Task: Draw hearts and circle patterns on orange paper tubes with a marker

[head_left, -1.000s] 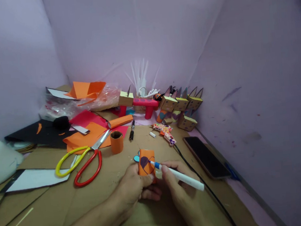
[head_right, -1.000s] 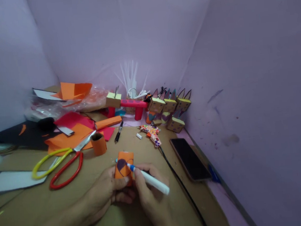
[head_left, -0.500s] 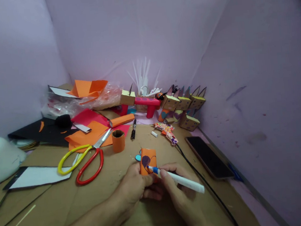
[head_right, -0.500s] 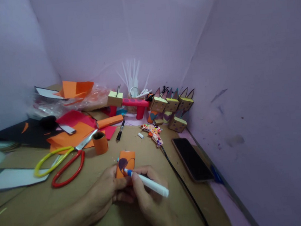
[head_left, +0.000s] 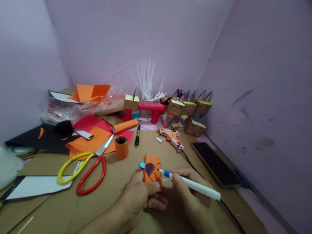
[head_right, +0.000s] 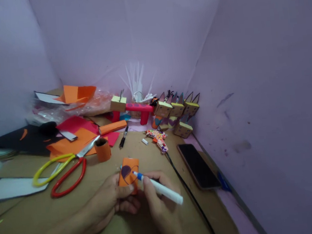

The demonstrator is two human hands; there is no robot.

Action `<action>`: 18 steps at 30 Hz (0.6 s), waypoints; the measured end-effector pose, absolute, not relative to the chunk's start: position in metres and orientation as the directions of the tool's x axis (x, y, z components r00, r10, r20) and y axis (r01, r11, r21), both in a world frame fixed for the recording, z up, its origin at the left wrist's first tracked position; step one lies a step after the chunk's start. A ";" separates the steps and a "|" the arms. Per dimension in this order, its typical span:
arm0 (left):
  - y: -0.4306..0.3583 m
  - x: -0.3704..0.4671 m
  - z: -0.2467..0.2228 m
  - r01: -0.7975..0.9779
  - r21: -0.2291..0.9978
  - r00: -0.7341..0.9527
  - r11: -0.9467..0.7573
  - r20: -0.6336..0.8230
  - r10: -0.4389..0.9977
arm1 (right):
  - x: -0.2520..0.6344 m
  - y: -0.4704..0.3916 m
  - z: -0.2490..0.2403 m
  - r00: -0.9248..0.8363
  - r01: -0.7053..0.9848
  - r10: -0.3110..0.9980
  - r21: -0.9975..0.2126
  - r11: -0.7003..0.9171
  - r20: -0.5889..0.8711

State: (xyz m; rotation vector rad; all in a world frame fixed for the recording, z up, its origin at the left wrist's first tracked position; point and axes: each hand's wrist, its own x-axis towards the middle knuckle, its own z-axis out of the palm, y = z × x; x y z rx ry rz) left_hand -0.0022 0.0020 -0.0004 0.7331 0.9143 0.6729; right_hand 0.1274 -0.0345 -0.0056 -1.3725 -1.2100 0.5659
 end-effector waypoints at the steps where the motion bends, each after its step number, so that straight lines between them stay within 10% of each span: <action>1: 0.002 -0.002 -0.001 -0.201 0.789 0.446 0.580 -0.454 0.771 | 0.132 -0.035 -0.006 0.348 0.360 0.877 -0.911 0.203 0.332; 18: 0.003 -0.003 -0.001 -0.200 0.790 0.483 0.580 -0.435 0.760 | 0.137 -0.026 -0.006 0.260 0.413 0.845 -0.845 0.340 0.468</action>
